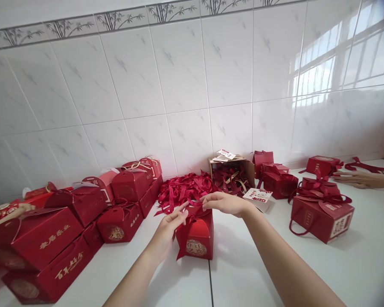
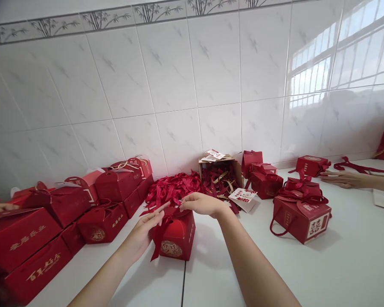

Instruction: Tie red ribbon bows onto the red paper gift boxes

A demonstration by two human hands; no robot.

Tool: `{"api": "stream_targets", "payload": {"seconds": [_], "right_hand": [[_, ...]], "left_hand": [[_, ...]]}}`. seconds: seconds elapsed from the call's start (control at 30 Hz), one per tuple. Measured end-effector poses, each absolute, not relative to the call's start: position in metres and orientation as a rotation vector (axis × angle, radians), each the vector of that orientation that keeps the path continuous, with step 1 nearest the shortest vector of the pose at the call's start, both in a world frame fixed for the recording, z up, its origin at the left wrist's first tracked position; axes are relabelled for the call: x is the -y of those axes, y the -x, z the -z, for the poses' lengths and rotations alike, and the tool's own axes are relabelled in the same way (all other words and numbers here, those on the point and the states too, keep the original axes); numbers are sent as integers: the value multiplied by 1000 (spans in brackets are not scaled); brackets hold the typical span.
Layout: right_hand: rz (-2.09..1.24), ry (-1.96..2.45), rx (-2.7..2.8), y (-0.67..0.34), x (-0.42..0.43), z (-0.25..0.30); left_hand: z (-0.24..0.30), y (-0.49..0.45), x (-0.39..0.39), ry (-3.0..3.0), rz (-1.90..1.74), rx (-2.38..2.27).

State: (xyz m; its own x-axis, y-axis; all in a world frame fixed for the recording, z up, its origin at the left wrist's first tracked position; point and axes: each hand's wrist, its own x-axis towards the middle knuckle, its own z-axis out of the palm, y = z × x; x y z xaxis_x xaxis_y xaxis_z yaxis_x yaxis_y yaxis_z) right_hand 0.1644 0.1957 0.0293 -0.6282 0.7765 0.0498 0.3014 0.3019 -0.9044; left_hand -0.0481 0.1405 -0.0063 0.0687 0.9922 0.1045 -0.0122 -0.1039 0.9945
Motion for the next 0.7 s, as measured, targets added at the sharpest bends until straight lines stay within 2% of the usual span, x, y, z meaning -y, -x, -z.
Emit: {"api": "stream_targets", "payload": {"seconds": [0.2, 0.33, 0.43, 0.57, 0.7], "right_hand": [[-824, 1179, 2310, -169, -206, -22], [-756, 1197, 2396, -178, -209, -22], [-686, 1202, 2464, -179, -205, -26], [-729, 1226, 2421, -171, -195, -33], [-855, 1165, 2367, -158, -183, -35]], "left_hand": [[6, 54, -140, -1544, -1243, -1329], [5, 61, -137, -2152, -1209, -1801], [6, 64, -132, -2526, -1194, -1977], [14, 63, -129, -2553, -1254, -1966], [27, 58, -135, -2192, -1402, -1550]]}}
